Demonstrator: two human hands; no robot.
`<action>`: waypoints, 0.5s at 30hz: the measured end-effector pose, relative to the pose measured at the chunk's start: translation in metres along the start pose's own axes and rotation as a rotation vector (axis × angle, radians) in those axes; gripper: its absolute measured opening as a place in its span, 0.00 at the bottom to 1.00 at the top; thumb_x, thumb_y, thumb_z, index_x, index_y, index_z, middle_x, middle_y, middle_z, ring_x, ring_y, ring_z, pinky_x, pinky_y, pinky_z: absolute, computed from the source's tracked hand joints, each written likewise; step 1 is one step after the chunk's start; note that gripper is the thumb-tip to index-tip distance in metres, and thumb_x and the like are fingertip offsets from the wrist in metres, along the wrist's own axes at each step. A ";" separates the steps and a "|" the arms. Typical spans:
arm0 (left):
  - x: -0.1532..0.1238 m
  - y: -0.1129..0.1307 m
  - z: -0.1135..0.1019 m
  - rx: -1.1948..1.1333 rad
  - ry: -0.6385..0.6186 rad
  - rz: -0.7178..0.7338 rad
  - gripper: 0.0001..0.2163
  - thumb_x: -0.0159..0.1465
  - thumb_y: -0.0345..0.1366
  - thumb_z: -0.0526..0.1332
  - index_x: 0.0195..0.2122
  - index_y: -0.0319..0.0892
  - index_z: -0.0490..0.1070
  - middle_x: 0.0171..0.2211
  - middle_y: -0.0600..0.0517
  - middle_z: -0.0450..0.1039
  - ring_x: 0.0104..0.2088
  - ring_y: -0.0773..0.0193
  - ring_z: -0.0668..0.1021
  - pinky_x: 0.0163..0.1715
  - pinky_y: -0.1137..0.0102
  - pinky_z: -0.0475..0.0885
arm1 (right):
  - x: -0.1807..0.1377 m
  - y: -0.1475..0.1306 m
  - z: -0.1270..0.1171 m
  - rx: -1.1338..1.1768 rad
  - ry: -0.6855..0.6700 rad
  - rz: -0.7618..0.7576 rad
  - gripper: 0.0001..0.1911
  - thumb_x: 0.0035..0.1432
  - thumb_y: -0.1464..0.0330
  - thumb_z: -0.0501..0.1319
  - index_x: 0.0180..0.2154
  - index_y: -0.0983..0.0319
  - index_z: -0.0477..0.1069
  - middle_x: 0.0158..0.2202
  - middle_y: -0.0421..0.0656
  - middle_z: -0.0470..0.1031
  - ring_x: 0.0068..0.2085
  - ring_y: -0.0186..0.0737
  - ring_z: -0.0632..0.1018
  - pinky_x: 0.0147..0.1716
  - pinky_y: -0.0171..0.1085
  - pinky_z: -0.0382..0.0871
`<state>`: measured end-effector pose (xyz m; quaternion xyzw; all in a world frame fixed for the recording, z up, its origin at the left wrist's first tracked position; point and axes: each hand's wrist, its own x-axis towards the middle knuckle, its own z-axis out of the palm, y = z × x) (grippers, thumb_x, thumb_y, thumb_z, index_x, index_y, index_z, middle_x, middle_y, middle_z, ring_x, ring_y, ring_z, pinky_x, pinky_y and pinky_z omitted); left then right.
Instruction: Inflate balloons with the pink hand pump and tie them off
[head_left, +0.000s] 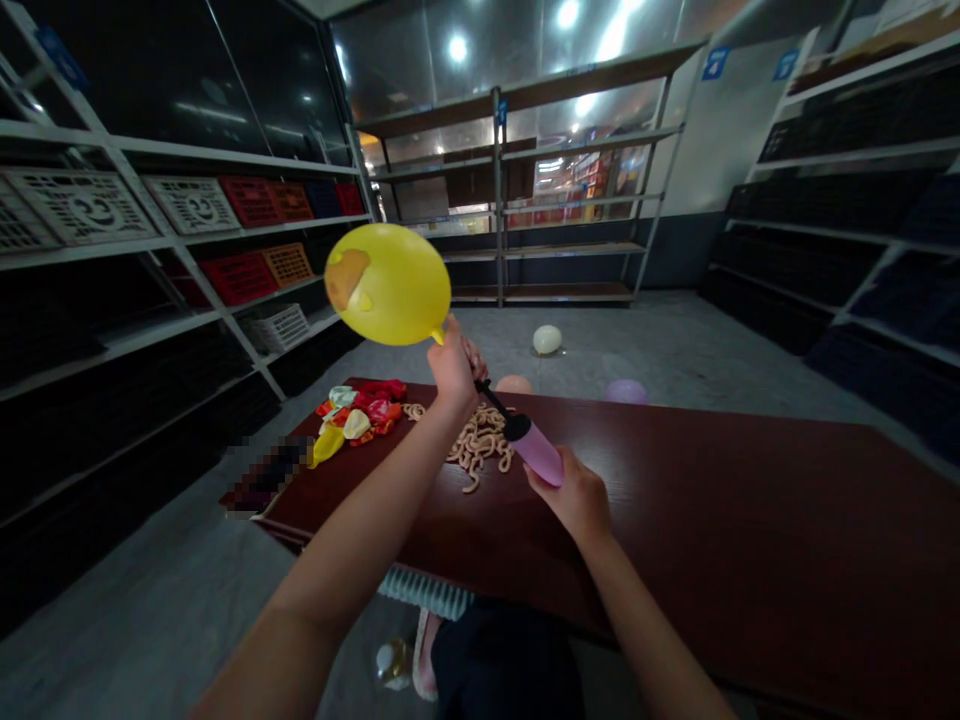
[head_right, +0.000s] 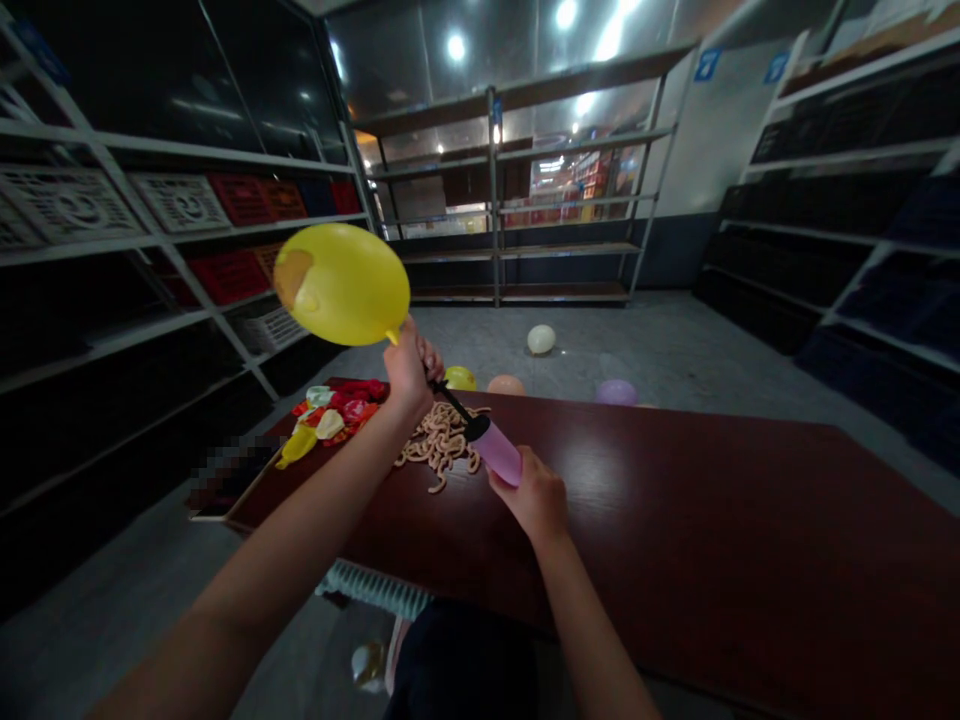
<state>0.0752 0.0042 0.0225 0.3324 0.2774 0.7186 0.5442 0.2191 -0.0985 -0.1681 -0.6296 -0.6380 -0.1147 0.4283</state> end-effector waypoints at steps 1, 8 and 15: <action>-0.005 -0.012 0.003 0.018 -0.005 -0.018 0.27 0.68 0.51 0.60 0.18 0.45 0.51 0.10 0.59 0.50 0.09 0.73 0.56 0.10 0.73 0.49 | 0.000 0.001 0.001 -0.012 0.010 0.006 0.15 0.60 0.52 0.61 0.37 0.58 0.71 0.28 0.46 0.80 0.28 0.50 0.82 0.26 0.39 0.67; -0.030 -0.070 -0.006 0.094 0.035 -0.065 0.29 0.68 0.52 0.58 0.14 0.45 0.52 0.09 0.58 0.50 0.07 0.71 0.57 0.09 0.73 0.51 | -0.001 0.006 0.008 -0.142 0.029 -0.017 0.18 0.61 0.52 0.61 0.38 0.61 0.72 0.27 0.44 0.79 0.26 0.44 0.80 0.25 0.36 0.62; -0.019 -0.052 -0.041 0.028 0.128 -0.108 0.25 0.71 0.38 0.54 0.14 0.44 0.53 0.09 0.58 0.51 0.07 0.70 0.58 0.09 0.73 0.53 | -0.001 -0.003 0.007 -0.146 -0.022 -0.169 0.16 0.62 0.54 0.62 0.38 0.61 0.72 0.30 0.44 0.81 0.29 0.42 0.81 0.26 0.35 0.62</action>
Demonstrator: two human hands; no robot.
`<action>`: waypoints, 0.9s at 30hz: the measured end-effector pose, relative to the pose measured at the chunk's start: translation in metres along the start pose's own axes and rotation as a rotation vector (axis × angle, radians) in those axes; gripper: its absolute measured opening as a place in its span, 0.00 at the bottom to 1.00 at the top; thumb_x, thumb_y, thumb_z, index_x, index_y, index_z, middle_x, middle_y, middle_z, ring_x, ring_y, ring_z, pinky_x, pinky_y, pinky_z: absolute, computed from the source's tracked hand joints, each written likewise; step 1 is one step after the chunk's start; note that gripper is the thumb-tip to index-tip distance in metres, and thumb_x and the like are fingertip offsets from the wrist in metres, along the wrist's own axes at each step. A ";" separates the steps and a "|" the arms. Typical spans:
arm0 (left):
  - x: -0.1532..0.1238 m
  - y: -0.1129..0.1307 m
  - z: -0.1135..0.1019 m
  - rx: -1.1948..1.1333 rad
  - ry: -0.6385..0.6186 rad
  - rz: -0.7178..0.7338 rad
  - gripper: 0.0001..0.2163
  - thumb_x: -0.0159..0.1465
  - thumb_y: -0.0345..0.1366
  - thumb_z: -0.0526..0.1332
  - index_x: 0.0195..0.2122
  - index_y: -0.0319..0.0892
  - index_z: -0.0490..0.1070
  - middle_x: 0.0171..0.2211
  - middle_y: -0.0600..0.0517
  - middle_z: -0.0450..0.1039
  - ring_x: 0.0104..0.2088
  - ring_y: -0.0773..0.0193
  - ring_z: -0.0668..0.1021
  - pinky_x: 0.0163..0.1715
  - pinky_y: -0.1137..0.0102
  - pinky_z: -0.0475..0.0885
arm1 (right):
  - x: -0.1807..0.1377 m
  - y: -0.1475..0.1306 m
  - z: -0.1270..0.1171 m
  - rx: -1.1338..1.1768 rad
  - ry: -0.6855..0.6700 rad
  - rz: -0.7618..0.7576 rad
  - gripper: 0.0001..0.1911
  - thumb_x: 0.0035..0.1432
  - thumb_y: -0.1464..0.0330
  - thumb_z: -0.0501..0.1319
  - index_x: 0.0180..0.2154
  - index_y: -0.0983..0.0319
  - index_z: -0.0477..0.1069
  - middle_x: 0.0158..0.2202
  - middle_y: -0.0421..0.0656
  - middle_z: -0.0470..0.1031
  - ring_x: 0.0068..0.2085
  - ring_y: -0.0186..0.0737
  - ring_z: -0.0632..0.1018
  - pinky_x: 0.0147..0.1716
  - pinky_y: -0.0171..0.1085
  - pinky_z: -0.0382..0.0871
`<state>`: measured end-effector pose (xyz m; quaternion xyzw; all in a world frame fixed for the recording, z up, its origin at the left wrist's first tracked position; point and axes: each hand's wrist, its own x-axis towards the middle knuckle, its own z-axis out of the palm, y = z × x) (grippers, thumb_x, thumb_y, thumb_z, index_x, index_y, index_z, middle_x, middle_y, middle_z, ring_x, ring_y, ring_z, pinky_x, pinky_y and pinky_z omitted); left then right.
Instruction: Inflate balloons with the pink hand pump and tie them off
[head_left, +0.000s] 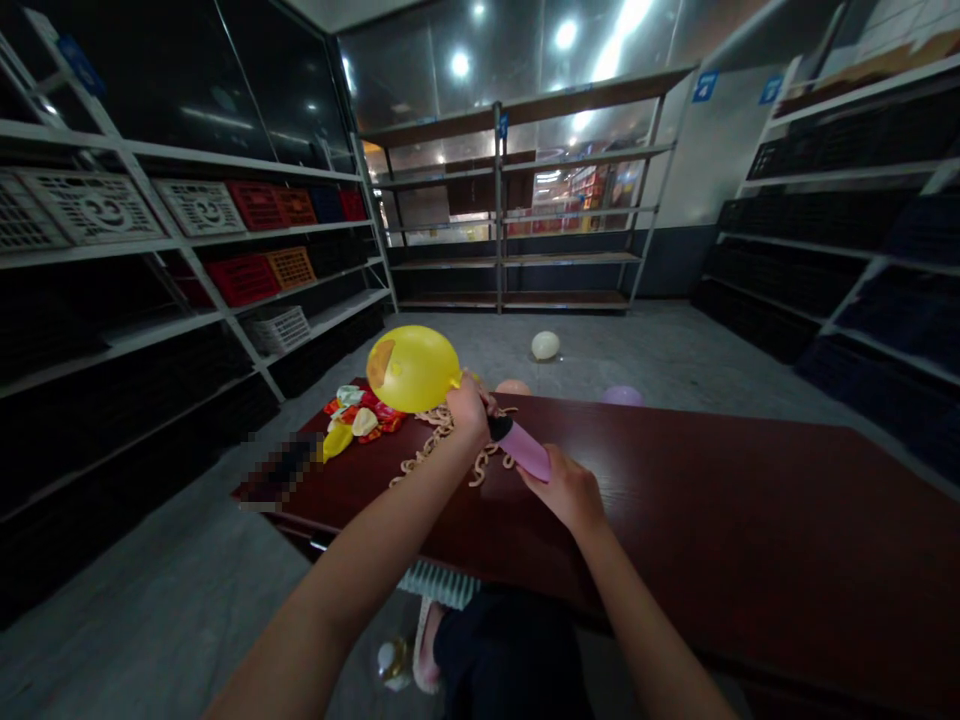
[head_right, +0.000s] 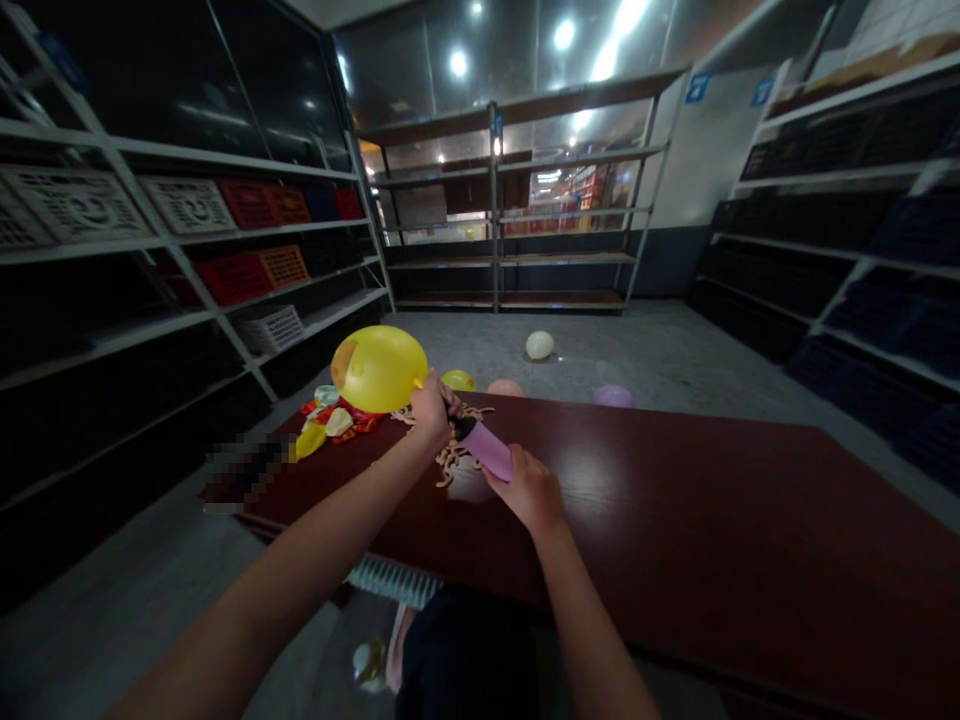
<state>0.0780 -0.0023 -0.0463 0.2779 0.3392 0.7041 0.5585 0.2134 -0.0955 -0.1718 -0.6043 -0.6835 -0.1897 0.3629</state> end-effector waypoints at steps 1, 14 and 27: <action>0.002 0.005 -0.006 -0.025 0.019 -0.014 0.25 0.71 0.36 0.53 0.15 0.44 0.53 0.10 0.58 0.51 0.07 0.70 0.57 0.09 0.73 0.53 | 0.000 -0.001 -0.001 -0.001 -0.004 -0.026 0.16 0.62 0.54 0.62 0.38 0.61 0.73 0.30 0.44 0.81 0.29 0.42 0.81 0.26 0.36 0.62; 0.039 0.105 -0.056 -0.102 0.228 0.071 0.27 0.68 0.53 0.58 0.19 0.45 0.50 0.12 0.60 0.51 0.09 0.71 0.58 0.12 0.73 0.55 | 0.000 -0.004 -0.003 0.019 -0.106 -0.116 0.16 0.62 0.55 0.63 0.39 0.61 0.73 0.32 0.44 0.80 0.33 0.41 0.80 0.31 0.35 0.63; 0.060 0.052 0.003 -0.070 0.210 0.168 0.27 0.69 0.53 0.57 0.18 0.45 0.49 0.11 0.59 0.50 0.09 0.72 0.57 0.11 0.73 0.52 | 0.002 0.006 0.000 -0.092 -0.053 0.109 0.16 0.61 0.54 0.61 0.36 0.61 0.72 0.30 0.44 0.79 0.29 0.40 0.76 0.28 0.37 0.55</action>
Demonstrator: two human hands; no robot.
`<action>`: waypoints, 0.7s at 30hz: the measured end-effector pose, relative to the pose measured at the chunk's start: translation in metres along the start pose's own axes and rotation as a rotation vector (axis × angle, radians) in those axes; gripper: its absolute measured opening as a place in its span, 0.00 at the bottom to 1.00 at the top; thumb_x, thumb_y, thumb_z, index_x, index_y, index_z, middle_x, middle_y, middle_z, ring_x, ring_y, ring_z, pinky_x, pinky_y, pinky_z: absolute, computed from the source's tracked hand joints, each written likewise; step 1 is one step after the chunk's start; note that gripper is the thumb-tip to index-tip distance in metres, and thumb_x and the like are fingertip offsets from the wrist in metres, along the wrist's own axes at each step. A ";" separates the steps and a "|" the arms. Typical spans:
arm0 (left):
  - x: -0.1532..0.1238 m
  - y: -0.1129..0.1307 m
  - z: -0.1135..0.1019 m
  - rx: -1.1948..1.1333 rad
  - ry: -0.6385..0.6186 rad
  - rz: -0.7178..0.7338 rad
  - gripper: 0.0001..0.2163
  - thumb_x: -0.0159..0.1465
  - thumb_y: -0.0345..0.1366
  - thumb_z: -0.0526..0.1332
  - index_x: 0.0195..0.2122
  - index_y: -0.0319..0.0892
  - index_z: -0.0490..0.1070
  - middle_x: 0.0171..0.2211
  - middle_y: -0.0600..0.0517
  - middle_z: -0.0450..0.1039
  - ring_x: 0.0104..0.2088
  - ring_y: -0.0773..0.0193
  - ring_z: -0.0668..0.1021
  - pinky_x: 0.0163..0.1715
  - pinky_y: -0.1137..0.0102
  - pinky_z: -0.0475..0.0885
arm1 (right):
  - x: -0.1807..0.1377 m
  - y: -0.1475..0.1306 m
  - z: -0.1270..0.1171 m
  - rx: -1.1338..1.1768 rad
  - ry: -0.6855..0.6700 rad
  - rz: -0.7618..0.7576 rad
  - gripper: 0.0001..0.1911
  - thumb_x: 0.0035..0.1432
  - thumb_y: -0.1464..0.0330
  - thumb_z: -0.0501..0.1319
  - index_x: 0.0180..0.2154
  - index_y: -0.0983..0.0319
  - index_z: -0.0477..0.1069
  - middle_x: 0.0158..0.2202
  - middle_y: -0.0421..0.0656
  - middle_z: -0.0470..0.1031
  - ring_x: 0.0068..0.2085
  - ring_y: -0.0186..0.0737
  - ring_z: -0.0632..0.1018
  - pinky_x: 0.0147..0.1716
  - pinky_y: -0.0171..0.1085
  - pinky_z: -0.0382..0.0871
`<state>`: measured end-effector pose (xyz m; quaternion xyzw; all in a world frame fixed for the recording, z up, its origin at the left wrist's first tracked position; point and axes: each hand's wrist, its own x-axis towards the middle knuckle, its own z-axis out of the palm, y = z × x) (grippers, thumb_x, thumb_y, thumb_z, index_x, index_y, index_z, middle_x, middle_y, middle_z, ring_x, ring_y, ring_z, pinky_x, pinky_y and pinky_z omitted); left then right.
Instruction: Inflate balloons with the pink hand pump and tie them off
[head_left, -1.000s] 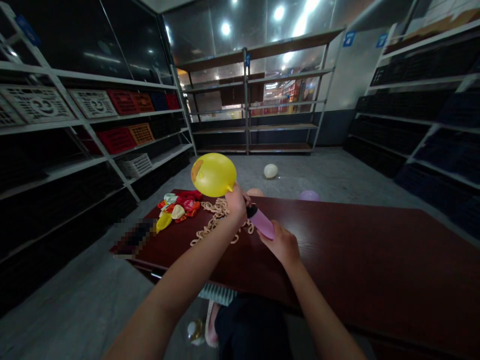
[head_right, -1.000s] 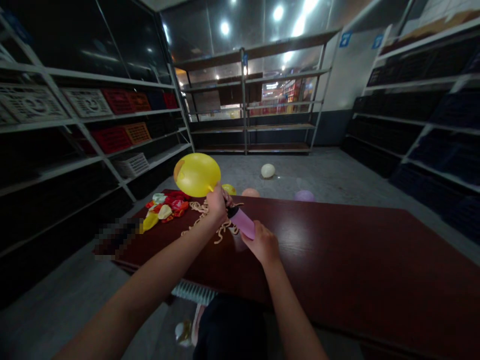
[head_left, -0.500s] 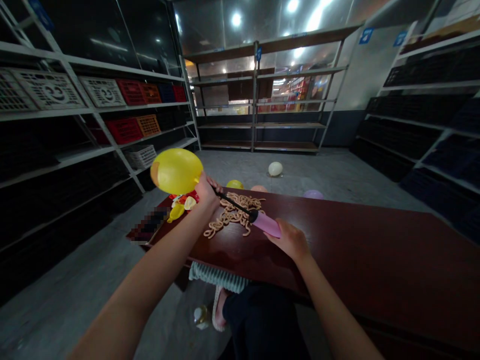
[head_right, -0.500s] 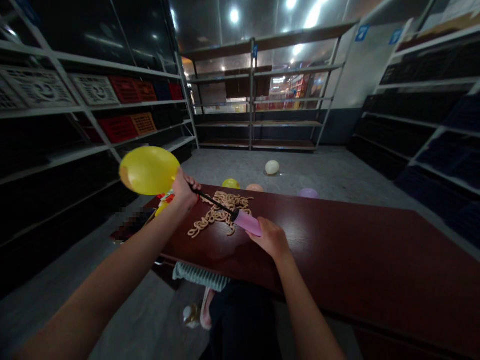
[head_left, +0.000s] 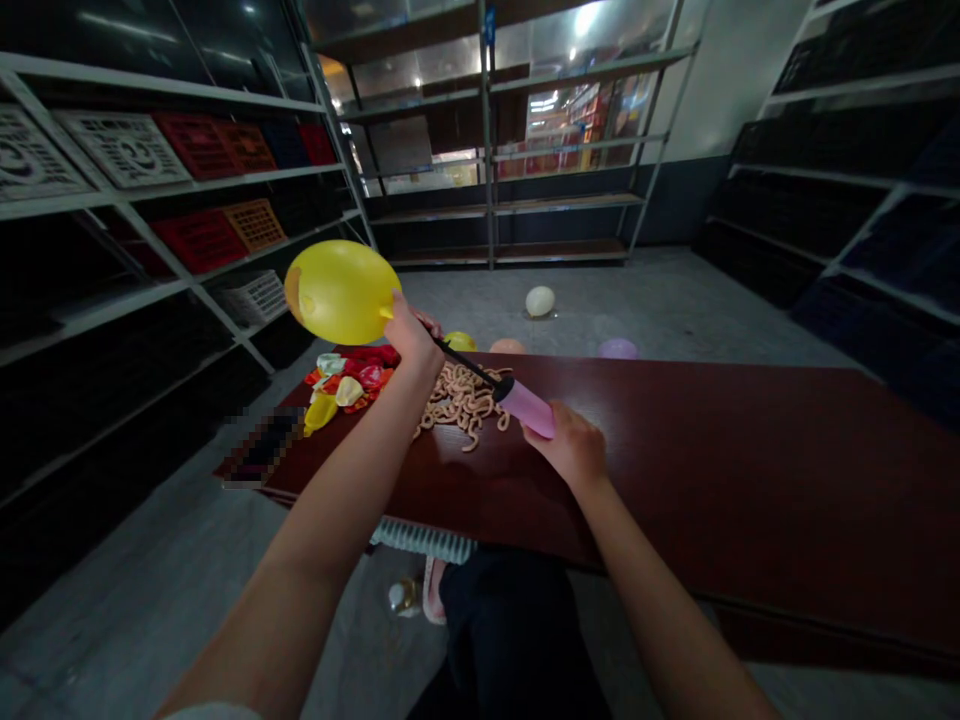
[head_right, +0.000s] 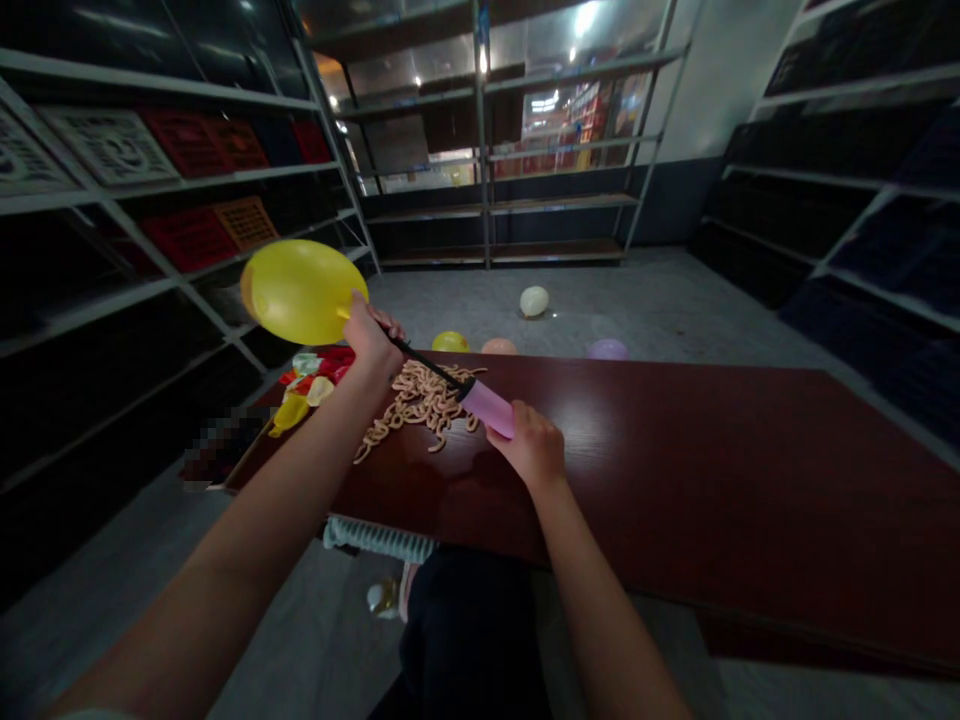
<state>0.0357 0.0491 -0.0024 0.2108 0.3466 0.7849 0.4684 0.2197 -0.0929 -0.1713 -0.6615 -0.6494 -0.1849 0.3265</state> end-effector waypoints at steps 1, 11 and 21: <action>-0.005 -0.008 0.001 0.003 -0.021 -0.012 0.28 0.68 0.53 0.58 0.18 0.45 0.49 0.11 0.59 0.50 0.09 0.72 0.57 0.11 0.73 0.52 | 0.001 0.000 0.000 0.001 -0.005 0.004 0.16 0.61 0.54 0.61 0.36 0.61 0.71 0.29 0.44 0.78 0.29 0.40 0.76 0.28 0.37 0.55; -0.073 -0.072 0.000 0.065 -0.119 -0.158 0.28 0.69 0.51 0.58 0.16 0.45 0.49 0.09 0.60 0.50 0.08 0.73 0.56 0.10 0.74 0.51 | 0.003 -0.003 -0.005 -0.014 -0.047 0.077 0.18 0.59 0.53 0.62 0.39 0.62 0.72 0.32 0.46 0.80 0.29 0.41 0.77 0.27 0.37 0.55; -0.042 -0.022 -0.025 0.111 0.002 -0.164 0.24 0.72 0.38 0.52 0.17 0.45 0.51 0.09 0.58 0.50 0.08 0.71 0.58 0.10 0.73 0.54 | -0.002 -0.011 -0.004 0.022 -0.080 -0.038 0.20 0.61 0.50 0.62 0.39 0.61 0.73 0.32 0.45 0.80 0.32 0.41 0.79 0.29 0.36 0.56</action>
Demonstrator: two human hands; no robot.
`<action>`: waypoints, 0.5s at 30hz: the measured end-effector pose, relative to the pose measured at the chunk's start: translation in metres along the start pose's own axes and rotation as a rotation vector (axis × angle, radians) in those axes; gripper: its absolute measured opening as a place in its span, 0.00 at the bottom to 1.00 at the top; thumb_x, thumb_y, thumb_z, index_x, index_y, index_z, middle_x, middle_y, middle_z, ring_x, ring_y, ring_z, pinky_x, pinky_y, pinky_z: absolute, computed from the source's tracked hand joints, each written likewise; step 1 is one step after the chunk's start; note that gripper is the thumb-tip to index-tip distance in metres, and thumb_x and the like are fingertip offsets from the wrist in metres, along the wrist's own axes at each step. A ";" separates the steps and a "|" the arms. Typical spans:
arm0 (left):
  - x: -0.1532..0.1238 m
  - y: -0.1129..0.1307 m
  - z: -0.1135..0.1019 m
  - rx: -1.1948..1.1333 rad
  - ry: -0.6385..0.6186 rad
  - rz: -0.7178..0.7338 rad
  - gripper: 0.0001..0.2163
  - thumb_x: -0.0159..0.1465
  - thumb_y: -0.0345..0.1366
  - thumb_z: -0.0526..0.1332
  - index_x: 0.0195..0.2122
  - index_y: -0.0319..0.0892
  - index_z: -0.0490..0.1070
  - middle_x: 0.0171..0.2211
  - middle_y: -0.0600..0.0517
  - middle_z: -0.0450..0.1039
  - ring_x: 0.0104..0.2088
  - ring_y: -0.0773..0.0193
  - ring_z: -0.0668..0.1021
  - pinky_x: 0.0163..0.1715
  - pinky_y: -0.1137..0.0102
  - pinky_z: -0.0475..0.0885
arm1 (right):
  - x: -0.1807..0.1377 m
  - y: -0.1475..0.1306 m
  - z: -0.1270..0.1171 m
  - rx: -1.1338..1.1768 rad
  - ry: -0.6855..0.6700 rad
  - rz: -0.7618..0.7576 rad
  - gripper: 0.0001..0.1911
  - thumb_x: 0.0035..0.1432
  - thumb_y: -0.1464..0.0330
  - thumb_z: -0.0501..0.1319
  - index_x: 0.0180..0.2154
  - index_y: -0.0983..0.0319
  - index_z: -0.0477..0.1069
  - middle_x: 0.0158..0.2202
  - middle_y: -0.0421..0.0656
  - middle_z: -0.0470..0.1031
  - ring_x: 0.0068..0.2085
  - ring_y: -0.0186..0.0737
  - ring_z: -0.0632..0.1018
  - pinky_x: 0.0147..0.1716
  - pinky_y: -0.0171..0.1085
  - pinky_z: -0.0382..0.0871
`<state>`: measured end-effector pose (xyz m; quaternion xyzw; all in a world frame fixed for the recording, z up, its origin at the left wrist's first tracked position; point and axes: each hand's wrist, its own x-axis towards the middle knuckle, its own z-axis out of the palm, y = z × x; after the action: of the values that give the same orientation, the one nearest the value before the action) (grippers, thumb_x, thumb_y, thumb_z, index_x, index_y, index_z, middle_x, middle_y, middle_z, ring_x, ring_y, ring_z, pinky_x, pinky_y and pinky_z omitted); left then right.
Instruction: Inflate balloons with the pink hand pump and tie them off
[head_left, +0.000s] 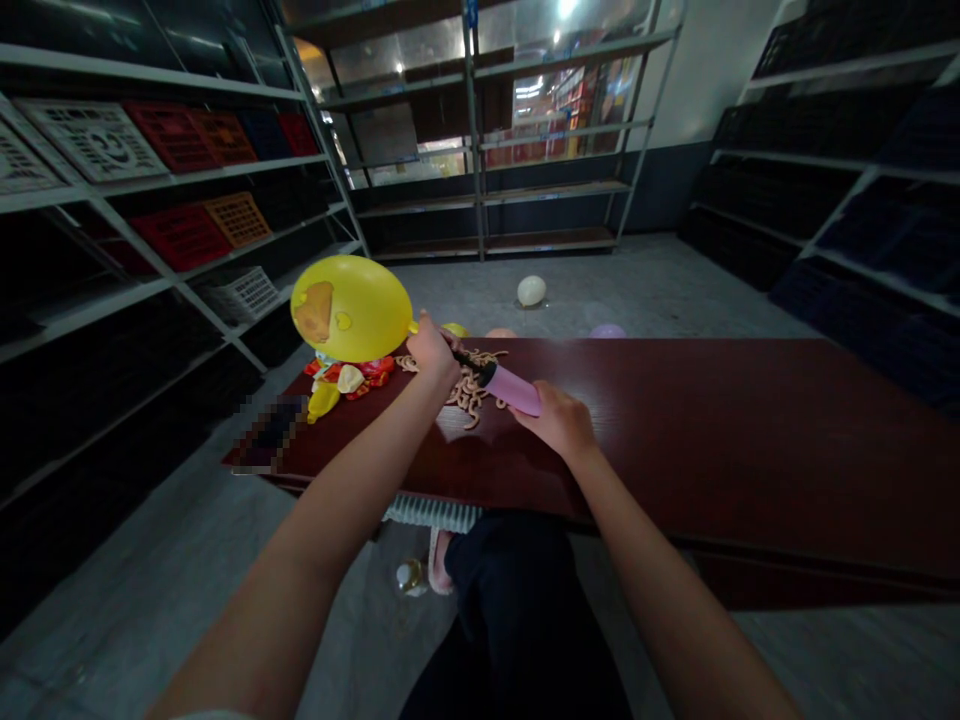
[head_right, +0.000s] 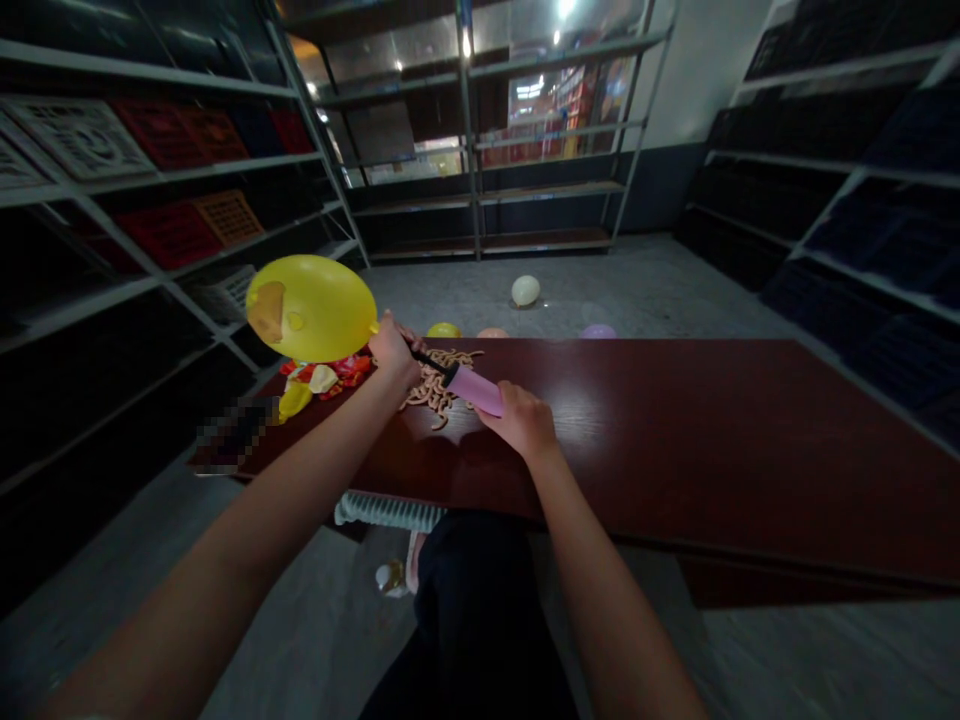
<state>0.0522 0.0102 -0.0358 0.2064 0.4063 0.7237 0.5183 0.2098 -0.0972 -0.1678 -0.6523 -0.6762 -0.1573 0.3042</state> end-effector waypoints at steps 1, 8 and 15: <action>0.004 0.009 -0.004 -0.013 0.016 0.005 0.23 0.72 0.37 0.52 0.17 0.45 0.51 0.10 0.58 0.51 0.08 0.71 0.57 0.10 0.73 0.54 | 0.000 0.000 0.000 0.005 -0.001 -0.013 0.20 0.61 0.50 0.62 0.39 0.61 0.73 0.33 0.45 0.80 0.32 0.41 0.79 0.29 0.36 0.57; 0.032 0.069 -0.012 -0.066 0.044 0.058 0.22 0.70 0.37 0.55 0.18 0.44 0.50 0.11 0.59 0.50 0.09 0.72 0.55 0.10 0.74 0.52 | 0.001 -0.004 -0.004 0.037 0.014 -0.053 0.19 0.60 0.52 0.64 0.39 0.61 0.73 0.33 0.44 0.80 0.33 0.40 0.79 0.29 0.36 0.58; 0.038 0.066 0.024 -0.051 -0.019 0.138 0.24 0.69 0.48 0.58 0.20 0.44 0.52 0.12 0.59 0.51 0.10 0.72 0.56 0.11 0.75 0.51 | 0.001 -0.001 -0.003 0.017 0.058 0.069 0.17 0.60 0.53 0.64 0.38 0.61 0.72 0.31 0.46 0.80 0.31 0.41 0.79 0.28 0.37 0.58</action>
<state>0.0169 0.0452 0.0261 0.2276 0.3676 0.7658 0.4761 0.2096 -0.0984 -0.1651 -0.6676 -0.6456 -0.1599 0.3345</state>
